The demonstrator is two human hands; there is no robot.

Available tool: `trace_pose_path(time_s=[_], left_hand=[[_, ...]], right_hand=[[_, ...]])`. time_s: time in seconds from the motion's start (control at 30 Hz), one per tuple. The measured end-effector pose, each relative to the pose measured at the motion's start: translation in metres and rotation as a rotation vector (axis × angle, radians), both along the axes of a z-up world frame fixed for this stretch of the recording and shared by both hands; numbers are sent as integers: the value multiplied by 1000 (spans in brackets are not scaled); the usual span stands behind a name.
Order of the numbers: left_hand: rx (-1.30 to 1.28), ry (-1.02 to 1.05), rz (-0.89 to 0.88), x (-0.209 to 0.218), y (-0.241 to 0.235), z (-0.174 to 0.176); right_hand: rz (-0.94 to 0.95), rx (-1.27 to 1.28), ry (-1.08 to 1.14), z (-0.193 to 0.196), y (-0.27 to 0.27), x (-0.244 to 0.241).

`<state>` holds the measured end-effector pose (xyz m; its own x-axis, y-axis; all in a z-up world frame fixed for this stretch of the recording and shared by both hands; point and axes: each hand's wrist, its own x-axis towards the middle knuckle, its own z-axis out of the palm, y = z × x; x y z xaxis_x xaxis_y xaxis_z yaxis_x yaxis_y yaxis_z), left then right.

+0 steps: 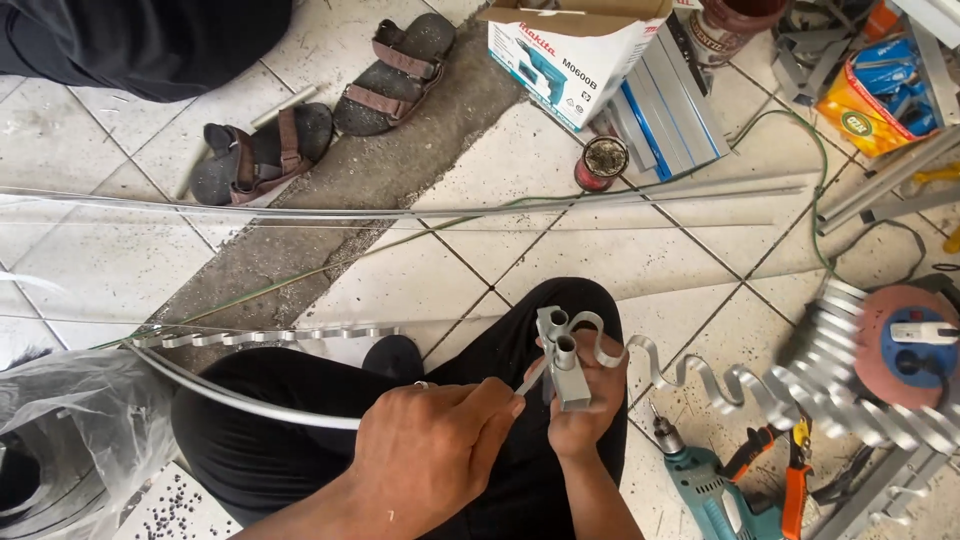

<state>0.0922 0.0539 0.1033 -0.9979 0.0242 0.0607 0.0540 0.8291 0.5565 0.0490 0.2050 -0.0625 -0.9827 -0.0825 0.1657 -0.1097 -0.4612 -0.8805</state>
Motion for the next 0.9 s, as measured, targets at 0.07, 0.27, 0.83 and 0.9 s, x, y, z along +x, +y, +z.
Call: trace_pose_path(time_s=[0.07, 0.27, 0.83, 0.9], left_hand=[[16, -4, -10, 0, 1, 0], [-1, -32, -22, -4, 5, -1], [-15, -11, -91, -3, -16, -12], [-34, -21, -81, -6, -24, -13]], right_hand=[[-28, 232, 151, 3, 2, 8], [-41, 197, 235, -1, -7, 11], [-12, -65, -223, 17, 5, 8], [24, -65, -262, 13, 13, 12]])
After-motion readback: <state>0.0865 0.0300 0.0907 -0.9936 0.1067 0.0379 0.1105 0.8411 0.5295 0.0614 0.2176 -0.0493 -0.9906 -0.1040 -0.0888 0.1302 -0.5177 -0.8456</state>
